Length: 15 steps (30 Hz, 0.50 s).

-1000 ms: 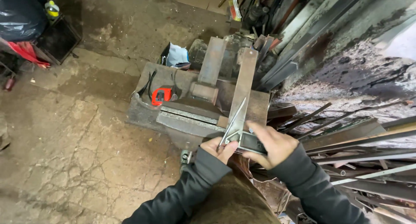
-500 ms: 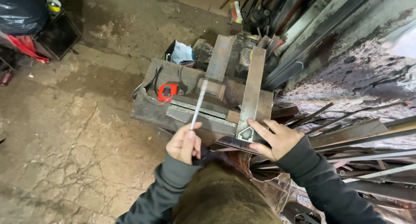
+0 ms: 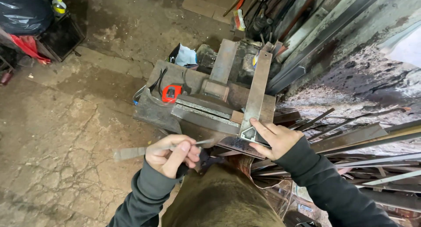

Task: Measure metal pieces using a tape measure and a square tool on a workbench.

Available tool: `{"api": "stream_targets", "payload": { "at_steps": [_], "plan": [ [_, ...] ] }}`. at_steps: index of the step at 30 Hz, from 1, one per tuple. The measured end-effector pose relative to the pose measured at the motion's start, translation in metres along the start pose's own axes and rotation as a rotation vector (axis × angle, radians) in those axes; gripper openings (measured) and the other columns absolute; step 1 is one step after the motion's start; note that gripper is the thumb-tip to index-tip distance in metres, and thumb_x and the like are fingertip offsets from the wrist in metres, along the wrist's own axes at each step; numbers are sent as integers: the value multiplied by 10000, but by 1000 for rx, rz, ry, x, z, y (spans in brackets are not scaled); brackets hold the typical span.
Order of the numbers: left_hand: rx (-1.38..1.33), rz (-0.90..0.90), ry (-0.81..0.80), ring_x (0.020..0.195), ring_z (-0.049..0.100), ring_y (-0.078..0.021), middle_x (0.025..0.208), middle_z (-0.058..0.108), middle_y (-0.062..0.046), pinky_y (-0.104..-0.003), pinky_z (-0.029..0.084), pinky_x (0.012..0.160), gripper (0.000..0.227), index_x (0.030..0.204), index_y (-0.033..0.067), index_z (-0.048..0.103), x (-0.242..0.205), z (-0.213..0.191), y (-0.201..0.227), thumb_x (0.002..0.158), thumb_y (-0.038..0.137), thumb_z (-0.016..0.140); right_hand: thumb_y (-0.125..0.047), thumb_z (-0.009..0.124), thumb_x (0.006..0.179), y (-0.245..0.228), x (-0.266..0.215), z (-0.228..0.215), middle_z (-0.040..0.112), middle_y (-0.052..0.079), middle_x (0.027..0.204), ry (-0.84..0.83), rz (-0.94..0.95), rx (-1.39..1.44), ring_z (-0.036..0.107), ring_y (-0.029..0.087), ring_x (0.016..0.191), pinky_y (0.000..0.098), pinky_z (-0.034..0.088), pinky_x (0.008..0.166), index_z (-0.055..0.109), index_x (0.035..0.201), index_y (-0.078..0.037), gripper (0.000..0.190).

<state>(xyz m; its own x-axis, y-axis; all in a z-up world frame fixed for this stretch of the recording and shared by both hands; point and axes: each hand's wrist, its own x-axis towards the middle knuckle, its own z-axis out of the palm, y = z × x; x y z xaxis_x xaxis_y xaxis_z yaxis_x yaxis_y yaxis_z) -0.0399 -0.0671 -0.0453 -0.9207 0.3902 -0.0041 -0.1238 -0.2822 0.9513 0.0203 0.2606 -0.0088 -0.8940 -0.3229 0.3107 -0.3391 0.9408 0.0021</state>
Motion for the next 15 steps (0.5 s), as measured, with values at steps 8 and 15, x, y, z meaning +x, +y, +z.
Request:
{"api": "stream_targets", "payload": {
  "at_steps": [8,15],
  "plan": [
    [-67,4,-109,919,651,-212,1047,650,-115,-377,554,852,783,1057,-64,684,11,6,10,1035,549,198,-459,769,820,3,1,-1,669,41,839,-14,-6,40,655,230,640,350,504,507,572,1421,-135,710],
    [-454,42,-70,538,408,-150,595,352,4,-423,519,701,726,737,76,470,20,-1,-35,1110,638,202,-458,766,826,3,1,-2,689,58,889,30,-38,56,651,234,643,343,515,535,562,1431,-121,722]
  ]
}}
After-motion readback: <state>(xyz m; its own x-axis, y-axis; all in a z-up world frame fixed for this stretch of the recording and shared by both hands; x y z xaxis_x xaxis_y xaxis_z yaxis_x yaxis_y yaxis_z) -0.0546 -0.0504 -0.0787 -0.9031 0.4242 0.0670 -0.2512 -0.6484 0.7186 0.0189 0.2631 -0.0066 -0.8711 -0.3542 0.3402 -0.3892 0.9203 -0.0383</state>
